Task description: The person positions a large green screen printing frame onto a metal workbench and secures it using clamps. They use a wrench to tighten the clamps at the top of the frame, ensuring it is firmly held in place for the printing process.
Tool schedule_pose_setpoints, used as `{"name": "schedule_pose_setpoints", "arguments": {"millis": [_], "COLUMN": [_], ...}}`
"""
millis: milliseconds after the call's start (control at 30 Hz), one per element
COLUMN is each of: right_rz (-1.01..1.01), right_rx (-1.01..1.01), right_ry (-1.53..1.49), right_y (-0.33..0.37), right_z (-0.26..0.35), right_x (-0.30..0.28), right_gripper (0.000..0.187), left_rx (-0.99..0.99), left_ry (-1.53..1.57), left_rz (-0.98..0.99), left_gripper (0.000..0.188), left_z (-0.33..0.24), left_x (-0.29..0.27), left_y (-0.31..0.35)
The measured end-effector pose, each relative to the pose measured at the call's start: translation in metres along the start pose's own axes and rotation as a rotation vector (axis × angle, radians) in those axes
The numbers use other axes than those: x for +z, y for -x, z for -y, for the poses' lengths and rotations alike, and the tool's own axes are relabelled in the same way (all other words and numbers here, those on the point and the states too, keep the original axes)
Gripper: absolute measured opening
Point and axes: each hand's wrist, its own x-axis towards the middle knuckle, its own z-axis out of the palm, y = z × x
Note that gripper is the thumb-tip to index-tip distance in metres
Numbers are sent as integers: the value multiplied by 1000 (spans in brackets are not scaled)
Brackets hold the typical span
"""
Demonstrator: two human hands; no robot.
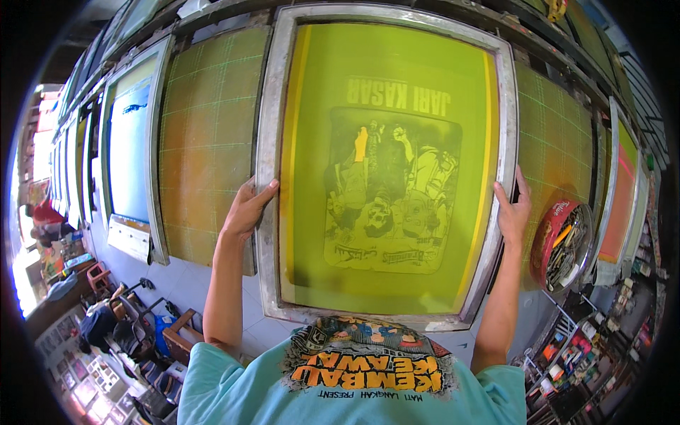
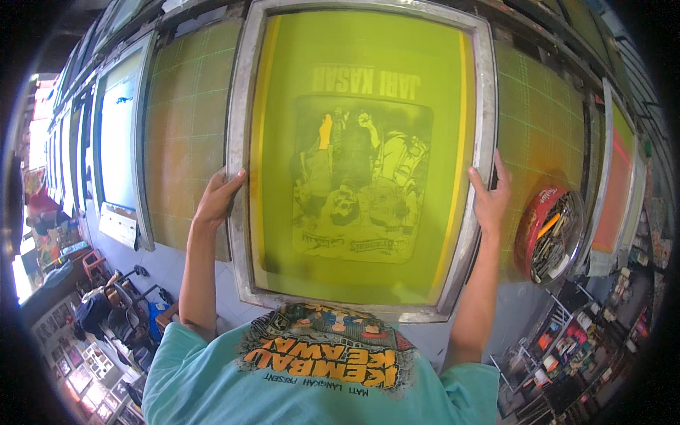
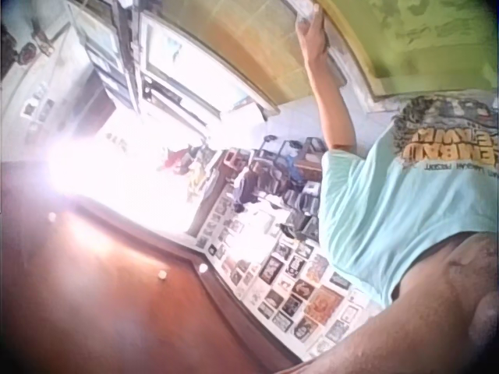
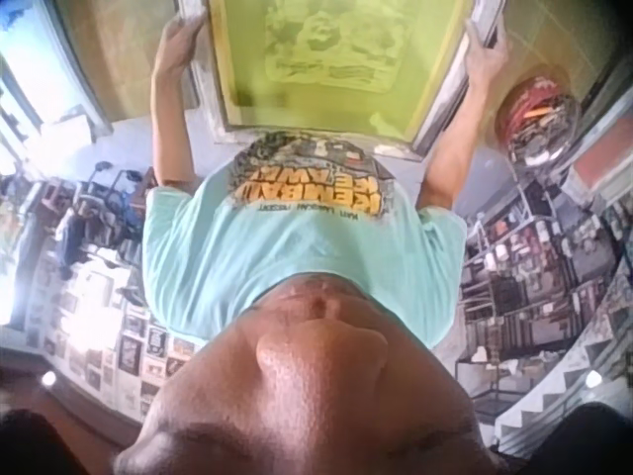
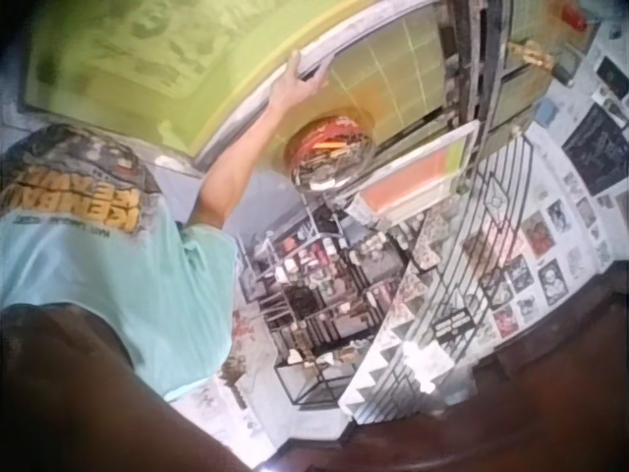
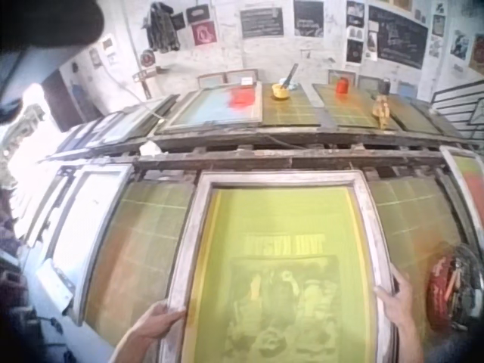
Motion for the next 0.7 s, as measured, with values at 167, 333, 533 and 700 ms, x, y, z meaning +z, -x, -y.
{"name": "schedule_pose_setpoints", "arguments": {"millis": [167, 333, 533, 700], "right_rz": [10, 1, 27, 35], "right_rx": [-43, -54, -43, 0], "right_ry": [129, 159, 90, 97], "right_y": [-2, -7, -12, -6], "right_z": [-2, 4, -10, 5], "right_x": [1, 1, -2, 1], "right_gripper": [69, 69, 70, 69], "left_rx": [64, 27, 39, -36], "left_ry": [-42, -28, -104, -104], "left_rz": [27, 1, -59, -157], "left_gripper": [49, 57, 83, 93], "left_z": [-5, -23, -14, -5], "left_x": [4, 7, 6, 3], "left_y": [-3, -6, -19, -21]}}
